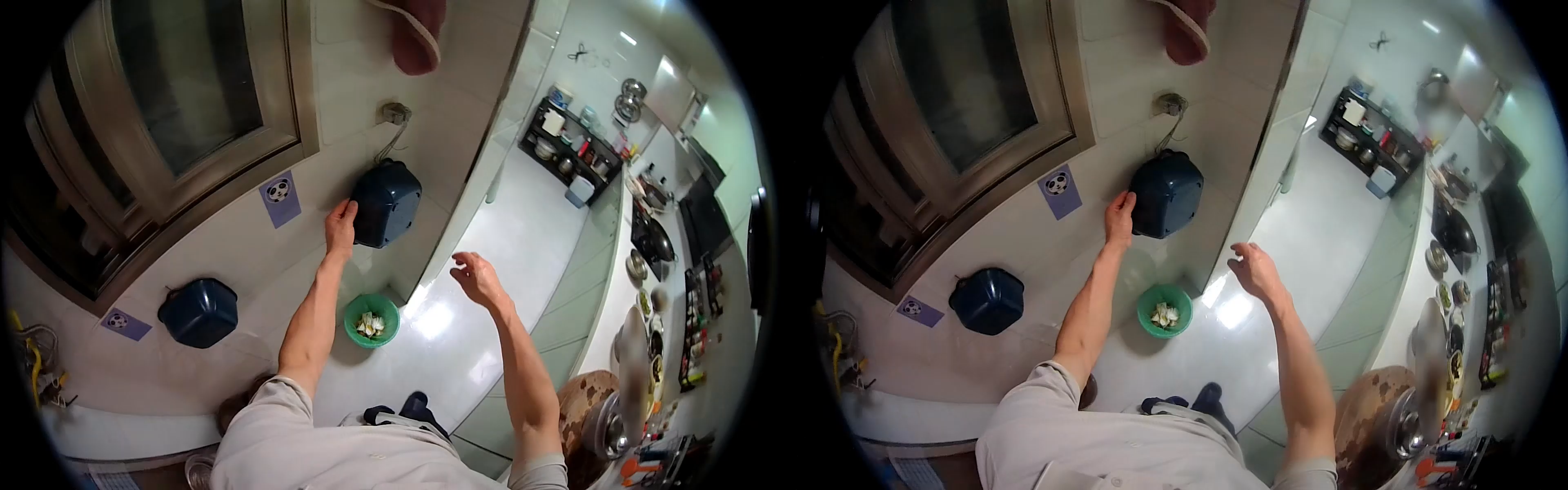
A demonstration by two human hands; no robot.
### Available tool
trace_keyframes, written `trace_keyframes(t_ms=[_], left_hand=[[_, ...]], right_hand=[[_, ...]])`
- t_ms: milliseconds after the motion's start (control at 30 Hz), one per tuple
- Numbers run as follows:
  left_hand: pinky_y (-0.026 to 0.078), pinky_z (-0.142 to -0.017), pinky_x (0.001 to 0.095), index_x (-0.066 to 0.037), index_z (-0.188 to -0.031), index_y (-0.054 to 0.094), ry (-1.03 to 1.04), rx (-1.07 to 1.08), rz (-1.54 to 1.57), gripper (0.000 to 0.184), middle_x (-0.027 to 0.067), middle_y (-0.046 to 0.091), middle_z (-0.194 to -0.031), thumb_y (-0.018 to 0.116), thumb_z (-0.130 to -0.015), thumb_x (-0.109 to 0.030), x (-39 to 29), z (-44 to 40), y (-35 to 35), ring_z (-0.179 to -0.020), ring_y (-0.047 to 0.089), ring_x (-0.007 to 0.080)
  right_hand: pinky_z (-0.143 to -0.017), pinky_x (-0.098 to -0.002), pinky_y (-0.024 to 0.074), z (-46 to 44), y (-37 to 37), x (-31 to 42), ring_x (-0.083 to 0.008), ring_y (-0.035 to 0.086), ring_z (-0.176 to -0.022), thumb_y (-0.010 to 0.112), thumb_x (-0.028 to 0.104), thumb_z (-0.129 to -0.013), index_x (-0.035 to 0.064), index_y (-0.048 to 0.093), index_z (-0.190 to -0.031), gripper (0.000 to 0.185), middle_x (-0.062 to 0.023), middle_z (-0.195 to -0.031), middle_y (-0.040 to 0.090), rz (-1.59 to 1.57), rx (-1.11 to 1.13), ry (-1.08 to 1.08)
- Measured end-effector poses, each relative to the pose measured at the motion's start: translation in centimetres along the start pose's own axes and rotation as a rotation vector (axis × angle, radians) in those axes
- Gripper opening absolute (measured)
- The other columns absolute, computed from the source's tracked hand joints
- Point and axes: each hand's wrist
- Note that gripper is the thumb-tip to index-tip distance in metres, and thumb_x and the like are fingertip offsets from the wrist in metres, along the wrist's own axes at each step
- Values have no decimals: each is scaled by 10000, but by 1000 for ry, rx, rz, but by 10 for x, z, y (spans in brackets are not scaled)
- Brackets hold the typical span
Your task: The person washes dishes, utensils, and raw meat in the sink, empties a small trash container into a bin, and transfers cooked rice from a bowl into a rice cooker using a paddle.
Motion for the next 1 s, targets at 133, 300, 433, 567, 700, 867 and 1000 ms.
trace_keyframes(t_ms=[133,300,433,567,700,867,1000], left_hand=[[460,-886,249,28,-1202,653,27,112,133,379,33,681,-1072,664,-959,-263,5,0,7,-949,591,109],[454,-901,243,36,-1209,641,-16,72,112,382,36,674,-1084,661,-962,-255,6,8,17,-971,583,99],[447,-915,241,41,-1205,640,-46,18,105,373,39,670,-1104,656,-966,-245,12,13,21,-993,580,97],[450,-914,242,43,-1197,644,-43,-18,131,363,36,675,-1093,651,-969,-240,9,18,26,-989,584,96],[453,-910,244,25,-1180,659,-38,-15,151,335,21,682,-1066,650,-969,-235,8,18,34,-971,583,88],[453,-915,246,9,-1177,667,-17,-18,120,324,14,684,-1063,654,-966,-237,11,8,33,-967,583,84],[454,-921,252,15,-1166,665,-10,-21,108,323,26,684,-1073,655,-966,-238,12,9,33,-981,590,98]], right_hand=[[-851,-396,525,-55,-4,11,-335,639,-945,715,196,-858,46,523,-1333,533,-212,-1166,610,-134,-5,-12],[-934,-417,500,-105,14,-3,-379,565,-1129,769,338,-840,33,280,-1499,875,-263,-1365,454,-215,-35,-155],[-977,-419,485,-132,24,-13,-381,502,-1250,777,392,-831,86,249,-1535,931,-245,-1481,350,-198,-72,-226],[-997,-415,461,-147,18,-6,-395,467,-1286,764,440,-830,80,256,-1531,938,-252,-1479,342,-248,-32,-292],[-1024,-421,444,-155,14,-1,-401,453,-1294,747,456,-840,66,270,-1522,919,-251,-1477,342,-286,-24,-326],[-1047,-437,431,-165,15,-6,-409,456,-1283,750,385,-850,26,342,-1475,828,-252,-1437,374,-227,-156,-427],[-1036,-434,439,-167,21,-15,-404,475,-1261,755,299,-850,13,376,-1449,765,-245,-1409,400,-194,-185,-424]])
Point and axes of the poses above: each hand's wrist, its own z-axis away from the middle knuckle, its own y-axis out of the palm, x = y × z
